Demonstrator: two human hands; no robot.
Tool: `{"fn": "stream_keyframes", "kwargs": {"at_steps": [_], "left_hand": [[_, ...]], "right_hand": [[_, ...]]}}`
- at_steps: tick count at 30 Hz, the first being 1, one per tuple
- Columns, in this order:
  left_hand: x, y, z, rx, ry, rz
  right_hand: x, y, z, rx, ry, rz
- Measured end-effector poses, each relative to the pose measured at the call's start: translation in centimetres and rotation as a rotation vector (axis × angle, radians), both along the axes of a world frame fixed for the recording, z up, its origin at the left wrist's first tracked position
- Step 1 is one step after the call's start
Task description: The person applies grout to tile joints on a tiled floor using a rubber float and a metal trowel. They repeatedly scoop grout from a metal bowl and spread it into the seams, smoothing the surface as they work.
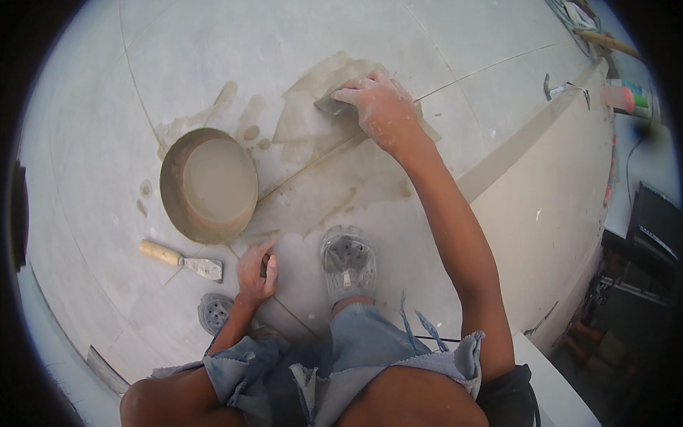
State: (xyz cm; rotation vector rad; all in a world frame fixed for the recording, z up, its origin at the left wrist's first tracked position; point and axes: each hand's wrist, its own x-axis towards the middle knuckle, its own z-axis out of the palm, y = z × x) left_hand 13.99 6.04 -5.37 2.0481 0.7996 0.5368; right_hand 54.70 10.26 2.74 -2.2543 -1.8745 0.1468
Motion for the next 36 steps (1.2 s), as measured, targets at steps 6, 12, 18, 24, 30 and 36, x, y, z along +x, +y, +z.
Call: {"fn": "stream_keyframes", "kwargs": {"at_steps": [6,12,18,24,30,36], "left_hand": [[0.2,0.2,0.1,-0.004,-0.013,-0.002],[0.4,0.2,0.2,-0.017,-0.005,-0.016],[-0.2,0.1,-0.2,-0.011,0.014,-0.034],[-0.1,-0.2,-0.1,0.017,0.025,-0.014],[0.1,-0.2,-0.1,0.025,0.023,-0.007],[0.2,0.1,0.1,-0.019,-0.004,-0.006]], "right_hand": [[-0.3,-3.4,1.3,-0.145,-0.004,0.034],[0.8,-7.5,3.1,-0.164,0.026,-0.128],[3.5,-3.7,3.2,-0.075,0.024,-0.16],[5.5,3.8,1.6,-0.114,0.022,-0.089],[4.6,0.7,2.1,-0.278,-0.021,-0.089],[3.8,-5.8,2.8,-0.27,0.002,-0.098]]}}
